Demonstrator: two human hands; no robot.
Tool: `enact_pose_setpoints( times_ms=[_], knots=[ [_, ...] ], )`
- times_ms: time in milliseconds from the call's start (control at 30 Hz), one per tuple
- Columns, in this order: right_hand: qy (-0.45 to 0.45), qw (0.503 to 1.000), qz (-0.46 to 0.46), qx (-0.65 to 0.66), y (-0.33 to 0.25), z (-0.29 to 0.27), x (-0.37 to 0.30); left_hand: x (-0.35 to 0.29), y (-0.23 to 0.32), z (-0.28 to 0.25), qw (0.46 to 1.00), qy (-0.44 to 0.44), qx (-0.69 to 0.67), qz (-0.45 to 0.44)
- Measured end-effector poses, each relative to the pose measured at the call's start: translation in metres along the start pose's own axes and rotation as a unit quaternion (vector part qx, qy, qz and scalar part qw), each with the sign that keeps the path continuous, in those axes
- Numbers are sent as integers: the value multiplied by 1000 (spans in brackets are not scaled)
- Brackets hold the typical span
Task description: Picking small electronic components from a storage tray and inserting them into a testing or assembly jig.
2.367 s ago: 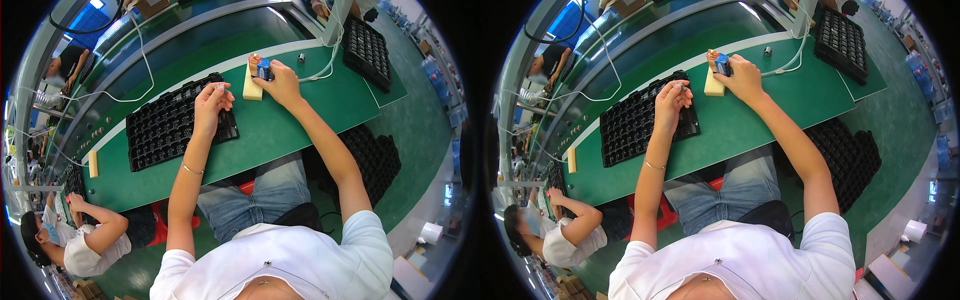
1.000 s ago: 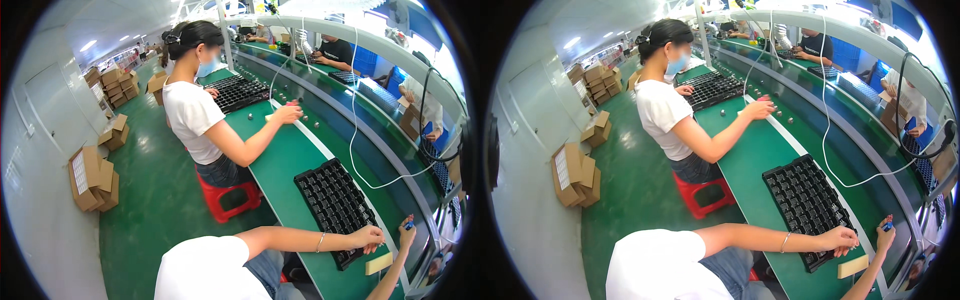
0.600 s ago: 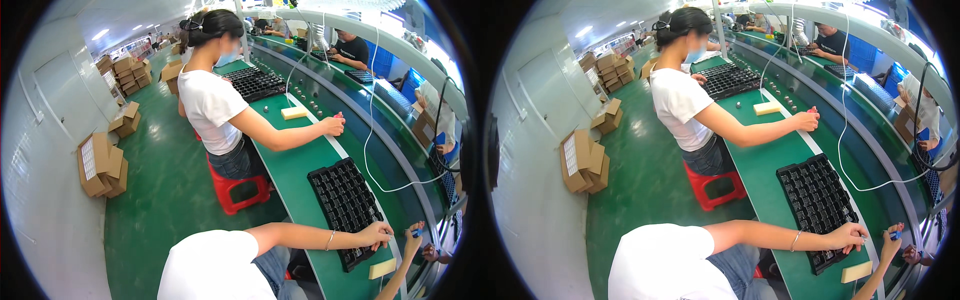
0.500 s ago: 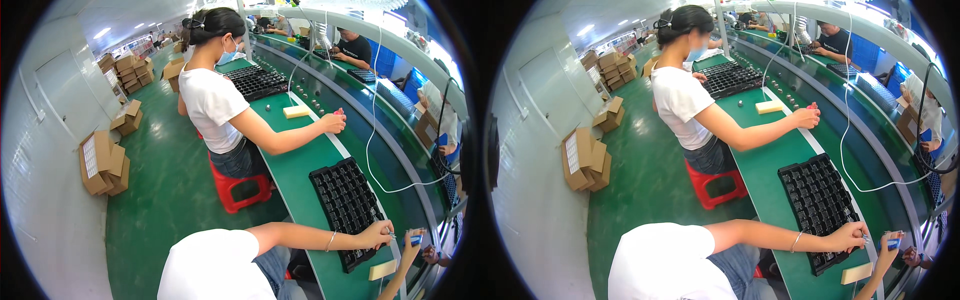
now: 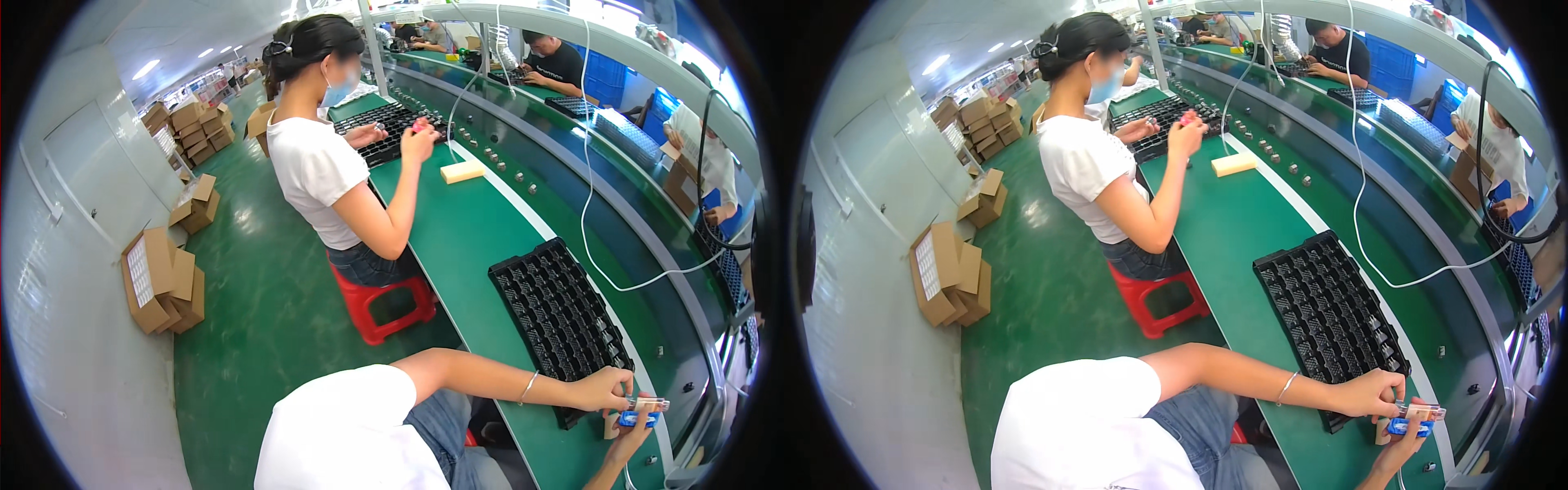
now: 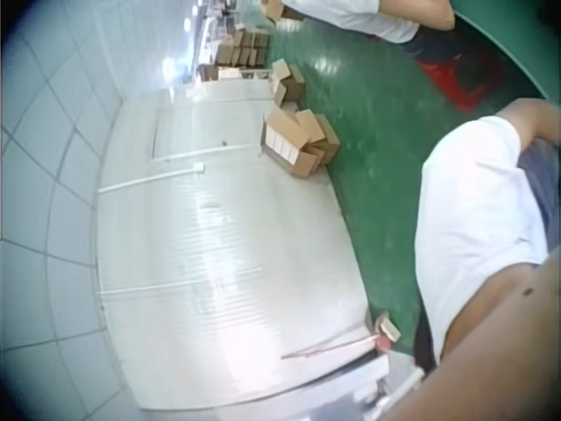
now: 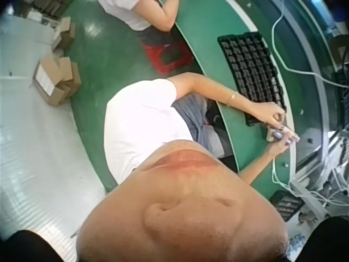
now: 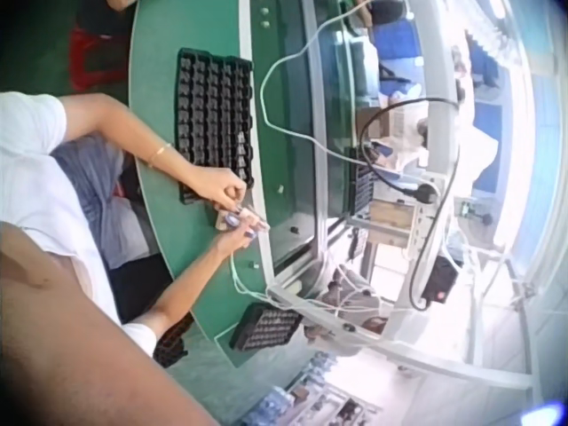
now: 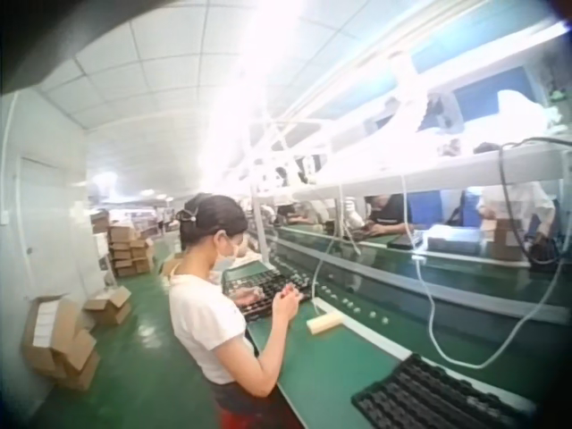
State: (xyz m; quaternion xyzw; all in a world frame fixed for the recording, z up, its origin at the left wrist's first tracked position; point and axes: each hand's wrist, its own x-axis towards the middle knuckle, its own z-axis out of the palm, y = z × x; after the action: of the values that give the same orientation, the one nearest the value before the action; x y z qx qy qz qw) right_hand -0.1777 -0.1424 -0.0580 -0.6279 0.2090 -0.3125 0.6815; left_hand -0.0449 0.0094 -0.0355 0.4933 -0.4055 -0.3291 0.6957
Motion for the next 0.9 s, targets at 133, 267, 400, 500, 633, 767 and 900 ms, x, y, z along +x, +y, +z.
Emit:
enact_pose_setpoints(
  times_ms=[133,267,400,500,633,767,900],
  knots=[
    [43,999,-3,27,13,-11,-6,1,-8,6,1000,-13,-7,9],
    [70,997,-15,38,7,7,-19,-3,-5,4,999,15,-35,-20],
    [24,998,47,22,0,24,-8,2,11,-12,997,31,27,-64],
    [-24,998,19,56,-16,36,-7,5,2,-23,995,14,58,-74],
    [-3,1000,3,28,-26,20,-20,8,-3,-4,994,-26,55,-85],
    [-24,999,19,42,-27,12,-25,6,-1,-1,994,-37,34,-99],
    [-39,998,25,30,-27,16,-25,6,4,-13,990,-68,48,-110]
  ],
)
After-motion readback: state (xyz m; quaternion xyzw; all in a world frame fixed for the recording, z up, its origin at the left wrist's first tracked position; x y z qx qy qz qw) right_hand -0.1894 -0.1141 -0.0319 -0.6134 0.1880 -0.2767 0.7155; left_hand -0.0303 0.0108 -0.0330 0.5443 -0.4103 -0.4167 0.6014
